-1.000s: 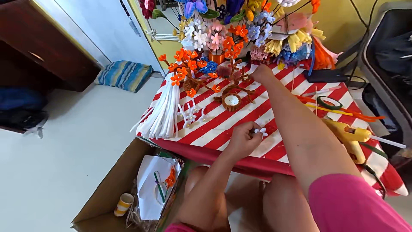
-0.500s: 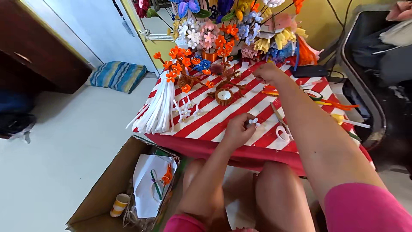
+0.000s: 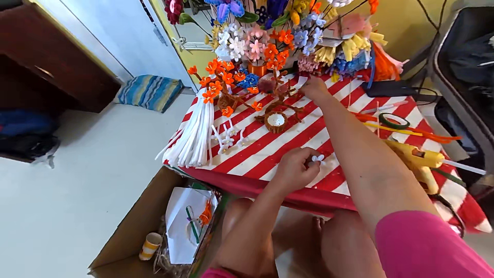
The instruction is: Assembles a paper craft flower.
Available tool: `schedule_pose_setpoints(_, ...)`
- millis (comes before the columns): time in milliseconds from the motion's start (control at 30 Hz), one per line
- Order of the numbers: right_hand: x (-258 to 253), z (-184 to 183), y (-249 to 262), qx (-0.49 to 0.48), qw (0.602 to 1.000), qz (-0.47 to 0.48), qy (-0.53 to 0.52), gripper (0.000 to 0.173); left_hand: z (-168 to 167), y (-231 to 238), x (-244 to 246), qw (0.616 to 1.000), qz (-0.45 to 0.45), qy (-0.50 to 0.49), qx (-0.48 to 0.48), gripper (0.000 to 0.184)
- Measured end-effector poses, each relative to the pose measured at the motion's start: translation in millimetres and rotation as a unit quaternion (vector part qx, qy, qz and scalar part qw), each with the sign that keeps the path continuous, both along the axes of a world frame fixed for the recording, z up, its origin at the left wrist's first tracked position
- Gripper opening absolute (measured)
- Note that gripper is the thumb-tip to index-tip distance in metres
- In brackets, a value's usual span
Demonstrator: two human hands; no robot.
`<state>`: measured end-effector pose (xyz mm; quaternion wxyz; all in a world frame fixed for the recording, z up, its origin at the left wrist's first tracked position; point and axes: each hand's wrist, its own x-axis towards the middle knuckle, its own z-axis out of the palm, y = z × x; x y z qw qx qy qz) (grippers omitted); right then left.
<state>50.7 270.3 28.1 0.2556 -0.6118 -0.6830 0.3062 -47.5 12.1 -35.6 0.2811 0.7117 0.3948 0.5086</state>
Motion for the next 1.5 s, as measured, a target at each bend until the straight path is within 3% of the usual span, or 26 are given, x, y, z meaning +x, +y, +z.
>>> schedule_pose_setpoints(100, -6, 2, 9, -0.037, 0.994, 0.001, -0.101, 0.047, 0, -1, 0, 1.0, -0.002, -0.003, 0.009, 0.016)
schedule_pose_setpoints(233, -4, 4, 15, -0.031, 0.983, 0.053, -0.172, 0.035, -1, -2, 1, 1.0, -0.006, -0.006, 0.004, 0.016)
schedule_pose_setpoints(333, -2, 5, 9, -0.028, 0.977, 0.074, -0.198, 0.038, 1, -3, 3, 1.0, -0.001, 0.007, 0.004, 0.016)
schedule_pose_setpoints(567, 22, 15, -4, -0.049, 0.988, 0.064, -0.135, 0.034, 2, -2, 3, 1.0, -0.002, 0.001, 0.003, 0.017)
schedule_pose_setpoints(767, 54, 21, -22, -0.067, 0.998, -0.009, 0.012, 0.023, 2, 0, 5, 0.999, 0.013, 0.035, 0.03, 0.019)
schedule_pose_setpoints(967, 73, 38, -45, -0.034, 0.999, -0.019, 0.034, 0.02, 2, 2, 6, 0.999, 0.043, 0.022, 0.012, 0.031)
schedule_pose_setpoints(1133, 79, 56, -63, -0.03, 0.999, -0.015, 0.029, 0.018, 4, 5, 10, 0.995, 0.091, -0.047, 0.002, 0.035)
schedule_pose_setpoints(1233, 77, 73, -91, 0.018, 0.999, -0.001, 0.033, 0.017, 10, 10, 15, 0.984, 0.121, -0.13, 0.016, 0.023)
schedule_pose_setpoints(1333, 74, 83, -155, 0.09, 0.992, 0.03, 0.083, 0.016, 22, 11, 20, 0.976, 0.109, -0.19, 0.011, 0.016)
schedule_pose_setpoints(1500, 81, 32, -258, 0.206, 0.949, 0.021, 0.237, 0.009, 37, -3, 21, 0.982, 0.04, -0.184, -0.027, 0.019)
